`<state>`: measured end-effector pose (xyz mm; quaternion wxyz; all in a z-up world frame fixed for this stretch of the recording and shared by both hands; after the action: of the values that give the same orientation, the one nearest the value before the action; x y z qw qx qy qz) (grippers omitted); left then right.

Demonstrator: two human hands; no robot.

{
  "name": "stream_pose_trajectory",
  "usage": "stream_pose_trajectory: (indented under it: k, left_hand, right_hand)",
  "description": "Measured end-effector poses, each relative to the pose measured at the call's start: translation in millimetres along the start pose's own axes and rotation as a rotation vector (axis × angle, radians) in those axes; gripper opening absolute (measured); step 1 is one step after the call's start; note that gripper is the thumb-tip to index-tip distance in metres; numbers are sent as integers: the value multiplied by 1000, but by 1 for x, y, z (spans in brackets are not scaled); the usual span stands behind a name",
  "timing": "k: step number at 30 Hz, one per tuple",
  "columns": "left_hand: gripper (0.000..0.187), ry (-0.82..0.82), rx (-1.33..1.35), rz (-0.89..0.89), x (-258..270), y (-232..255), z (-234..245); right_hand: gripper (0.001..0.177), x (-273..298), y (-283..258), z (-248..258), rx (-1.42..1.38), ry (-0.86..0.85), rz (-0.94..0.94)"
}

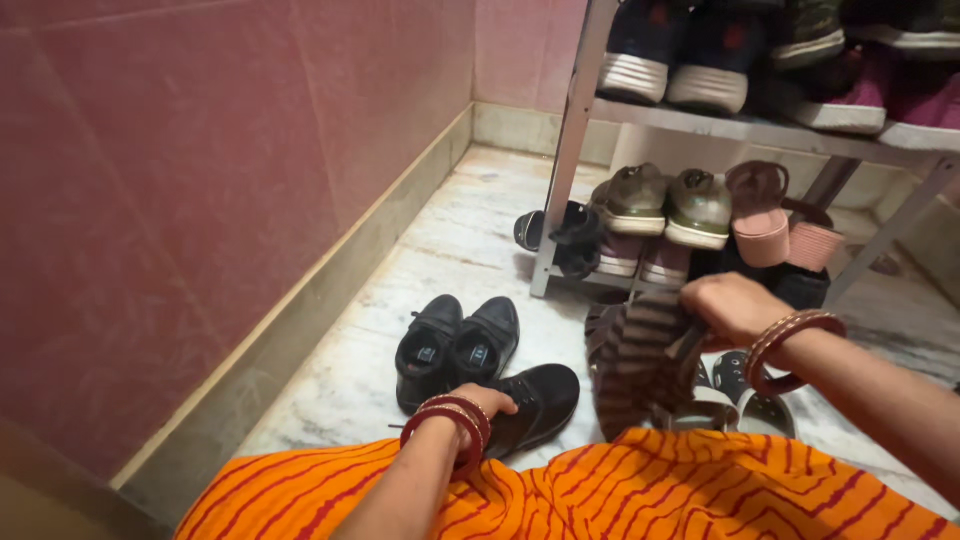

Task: The person sits on the floor and wipes several pairs of shoes with a cloth, including black lace-up shoes, brown sandals, and black flip-flops. The person picks up each shoe, wipes it, and places it back on a metal shoe rack.

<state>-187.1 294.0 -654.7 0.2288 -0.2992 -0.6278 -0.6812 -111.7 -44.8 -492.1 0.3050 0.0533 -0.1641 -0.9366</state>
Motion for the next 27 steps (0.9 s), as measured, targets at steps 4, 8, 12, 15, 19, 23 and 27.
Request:
stream_pose_trajectory:
  k: [4, 8, 12, 15, 19, 23, 27]
  left_hand:
    - [33, 41, 28, 17, 2, 13, 0]
    - [34, -89, 415, -198, 26, 49, 7]
    - [43, -507, 978, -605, 57, 98, 22]
    - [58, -532, 1186, -750, 71, 126, 40]
    - [95, -444, 1475, -652, 86, 131, 65]
    - [110, -561, 1570, -742, 93, 124, 75]
    - [109, -497, 1634, -763, 87, 130, 83]
  right_hand:
    - [34, -2, 10, 35, -937, 96, -735]
    - [32, -6, 10, 83, -1307, 390, -914]
    - [33, -13, 4, 135, -1227, 549, -819]
    - [20, -32, -5, 169, -1411, 658, -786]
    - [21, -53, -20, 197, -1528, 629, -776]
    - [16, -83, -37, 198, -1513, 801, -581]
    - [17, -111, -59, 191, -947, 860, -321]
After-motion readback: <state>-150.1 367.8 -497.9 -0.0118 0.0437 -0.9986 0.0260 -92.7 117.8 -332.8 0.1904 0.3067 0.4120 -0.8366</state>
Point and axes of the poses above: each hand's wrist, its own x-axis away from the middle knuckle, its own z-axis out of the back of the hand, y = z × x, the point moved 1 cm from there along -x, towards the middle knuckle, and after that the axes turned 5 degrees about x, right-handed, at the moved point
